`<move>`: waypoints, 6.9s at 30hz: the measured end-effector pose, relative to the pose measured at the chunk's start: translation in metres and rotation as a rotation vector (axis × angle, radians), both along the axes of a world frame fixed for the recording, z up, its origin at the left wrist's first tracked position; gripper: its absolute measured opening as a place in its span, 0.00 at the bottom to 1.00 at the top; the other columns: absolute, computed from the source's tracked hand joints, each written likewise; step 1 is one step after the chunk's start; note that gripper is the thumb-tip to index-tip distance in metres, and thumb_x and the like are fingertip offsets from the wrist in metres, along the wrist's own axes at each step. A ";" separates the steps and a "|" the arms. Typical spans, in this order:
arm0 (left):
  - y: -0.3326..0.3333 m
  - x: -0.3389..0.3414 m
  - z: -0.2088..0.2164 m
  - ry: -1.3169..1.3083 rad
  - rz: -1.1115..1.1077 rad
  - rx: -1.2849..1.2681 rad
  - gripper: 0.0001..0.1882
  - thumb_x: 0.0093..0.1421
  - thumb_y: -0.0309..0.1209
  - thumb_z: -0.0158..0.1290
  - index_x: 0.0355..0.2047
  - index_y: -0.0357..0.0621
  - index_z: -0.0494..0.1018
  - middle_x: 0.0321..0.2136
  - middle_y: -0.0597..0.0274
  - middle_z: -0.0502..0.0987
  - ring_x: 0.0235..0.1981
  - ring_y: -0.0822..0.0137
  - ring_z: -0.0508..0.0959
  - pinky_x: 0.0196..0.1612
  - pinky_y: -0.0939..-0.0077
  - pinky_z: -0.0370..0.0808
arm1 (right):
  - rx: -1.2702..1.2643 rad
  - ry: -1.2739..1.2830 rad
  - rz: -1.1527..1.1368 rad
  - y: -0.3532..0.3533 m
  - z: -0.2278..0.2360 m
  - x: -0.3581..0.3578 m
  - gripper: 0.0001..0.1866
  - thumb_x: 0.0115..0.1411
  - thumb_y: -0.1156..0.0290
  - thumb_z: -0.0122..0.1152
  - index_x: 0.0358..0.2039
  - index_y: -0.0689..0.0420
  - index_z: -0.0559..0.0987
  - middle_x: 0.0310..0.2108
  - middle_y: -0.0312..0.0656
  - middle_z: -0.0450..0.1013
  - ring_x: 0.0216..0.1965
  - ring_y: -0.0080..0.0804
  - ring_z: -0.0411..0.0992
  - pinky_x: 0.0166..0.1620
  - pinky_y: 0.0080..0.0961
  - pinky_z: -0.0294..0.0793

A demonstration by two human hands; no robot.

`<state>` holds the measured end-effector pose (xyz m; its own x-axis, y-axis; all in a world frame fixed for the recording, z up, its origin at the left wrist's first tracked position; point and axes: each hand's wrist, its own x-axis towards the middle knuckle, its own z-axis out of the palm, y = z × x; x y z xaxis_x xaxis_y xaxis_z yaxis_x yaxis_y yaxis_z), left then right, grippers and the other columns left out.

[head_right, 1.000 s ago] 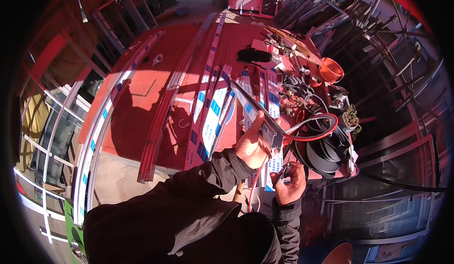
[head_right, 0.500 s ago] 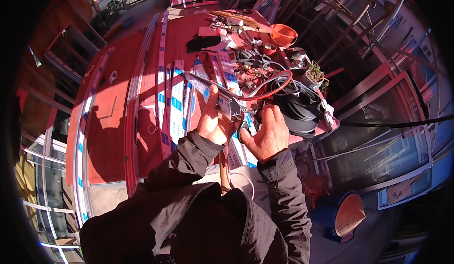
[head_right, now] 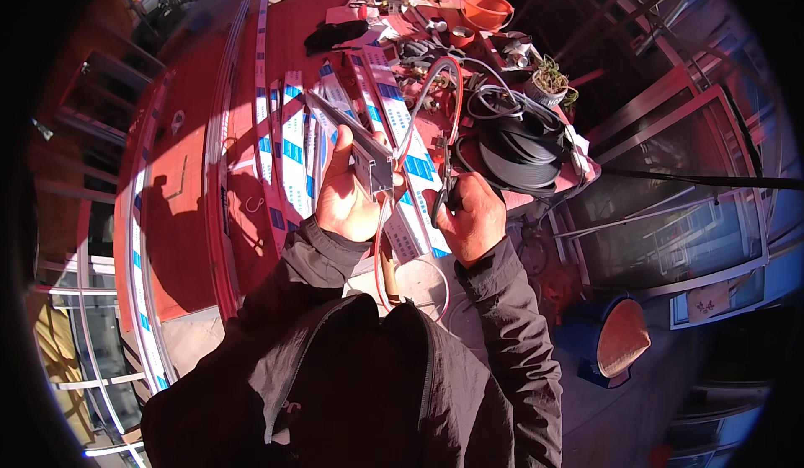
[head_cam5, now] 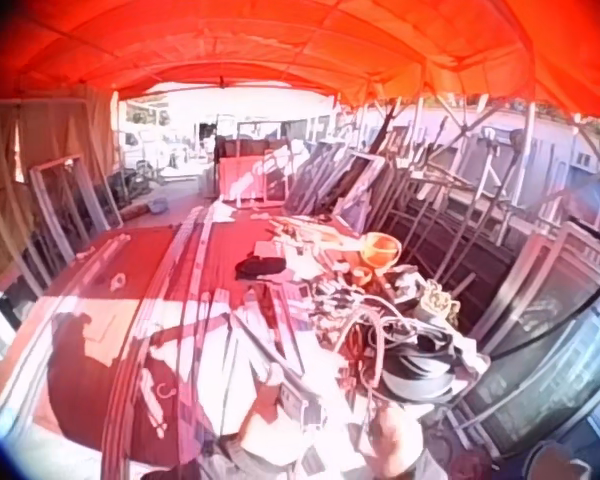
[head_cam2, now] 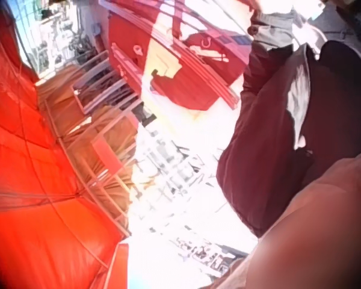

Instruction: The person repeatedly applies red tape to the edges of long metal profiles laid on a red work surface. They smooth the tape along each profile, then move to the next one, continuing the same taping motion across multiple pieces.

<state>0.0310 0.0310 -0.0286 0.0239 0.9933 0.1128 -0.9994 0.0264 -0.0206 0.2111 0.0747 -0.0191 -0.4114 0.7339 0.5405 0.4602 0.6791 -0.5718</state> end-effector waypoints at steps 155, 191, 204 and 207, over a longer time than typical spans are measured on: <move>-0.014 0.155 -0.234 0.623 0.277 -0.920 0.17 0.60 0.46 0.50 0.38 0.45 0.69 0.27 0.64 0.75 0.23 0.70 0.76 0.23 0.76 0.73 | -1.607 0.214 0.045 -0.091 -0.169 0.154 0.12 0.63 0.67 0.47 0.36 0.63 0.74 0.16 0.36 0.69 0.11 0.16 0.58 0.14 0.14 0.53; -0.037 0.131 -0.230 0.530 0.180 -0.790 0.17 0.60 0.42 0.52 0.42 0.44 0.66 0.29 0.56 0.74 0.29 0.59 0.77 0.30 0.66 0.75 | -1.634 0.392 0.037 -0.085 -0.208 0.098 0.14 0.63 0.64 0.46 0.33 0.63 0.74 0.15 0.36 0.69 0.09 0.18 0.57 0.13 0.16 0.53; -0.043 0.131 -0.237 0.551 0.161 -0.763 0.16 0.63 0.40 0.48 0.43 0.40 0.65 0.31 0.56 0.74 0.30 0.61 0.78 0.32 0.67 0.77 | -1.463 0.316 0.103 -0.102 -0.194 0.099 0.14 0.64 0.64 0.49 0.34 0.64 0.74 0.13 0.34 0.65 0.08 0.17 0.56 0.12 0.16 0.54; -0.050 0.139 -0.235 0.577 0.107 -0.775 0.17 0.63 0.41 0.47 0.44 0.41 0.65 0.32 0.58 0.74 0.31 0.62 0.77 0.33 0.68 0.77 | -1.432 0.387 0.078 -0.090 -0.199 0.078 0.15 0.64 0.63 0.49 0.35 0.63 0.75 0.14 0.34 0.66 0.09 0.17 0.57 0.12 0.15 0.53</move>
<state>0.1697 -0.0191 -0.2633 -0.2244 0.7875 -0.5740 -0.8578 0.1199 0.4999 0.2890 -0.0153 -0.2185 -0.4763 0.7070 -0.5228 0.1170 -0.5383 -0.8346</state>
